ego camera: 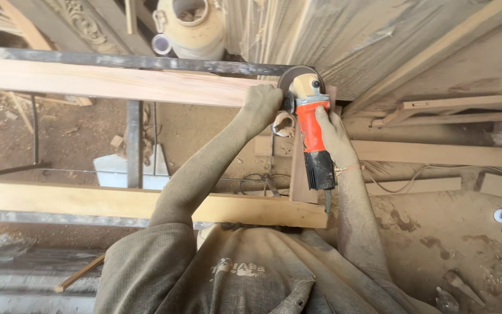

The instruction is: The person uses an angle grinder with a sanding disc to smooth the surfaces and edges of a wooden frame resting on a metal workbench. The person moves the tool along the frame's length and corners, then sets the tool down.

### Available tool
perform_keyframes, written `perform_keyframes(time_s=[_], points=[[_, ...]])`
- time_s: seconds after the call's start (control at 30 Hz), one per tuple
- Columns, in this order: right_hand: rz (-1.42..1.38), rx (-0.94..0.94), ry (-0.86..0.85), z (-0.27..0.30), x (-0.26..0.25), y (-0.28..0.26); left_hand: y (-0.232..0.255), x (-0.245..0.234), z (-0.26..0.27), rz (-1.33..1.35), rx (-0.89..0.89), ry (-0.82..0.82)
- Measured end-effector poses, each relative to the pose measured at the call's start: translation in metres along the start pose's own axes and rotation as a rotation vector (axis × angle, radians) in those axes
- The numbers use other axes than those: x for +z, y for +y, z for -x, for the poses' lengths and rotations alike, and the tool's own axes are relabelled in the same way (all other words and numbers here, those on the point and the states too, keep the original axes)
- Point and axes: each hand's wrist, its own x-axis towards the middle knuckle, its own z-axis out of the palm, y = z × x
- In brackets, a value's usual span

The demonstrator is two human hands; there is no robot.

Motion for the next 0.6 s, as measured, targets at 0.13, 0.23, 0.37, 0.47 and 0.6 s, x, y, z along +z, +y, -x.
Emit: perform_keyframes(time_s=[0.13,0.23,0.37,0.47,0.6], points=[[0.220,-0.096,-0.073,-0.015,0.073,0.001,-0.077,-0.010,0.057,0.050,-0.124,-0.037],[0.308,-0.046,-0.160,-0.033,0.136,-0.003,-0.132,-0.030,0.109,0.067,-0.257,-0.039],[0.613,-0.118,-0.201,-0.064,0.215,-0.001,-0.192,-0.054,0.170,0.023,-0.347,0.071],[0.680,-0.200,-0.249,-0.073,0.249,-0.011,-0.210,-0.060,0.192,0.067,-0.478,0.003],[0.822,0.014,-0.201,-0.046,0.218,-0.038,-0.179,-0.052,0.178,0.077,-0.461,-0.088]])
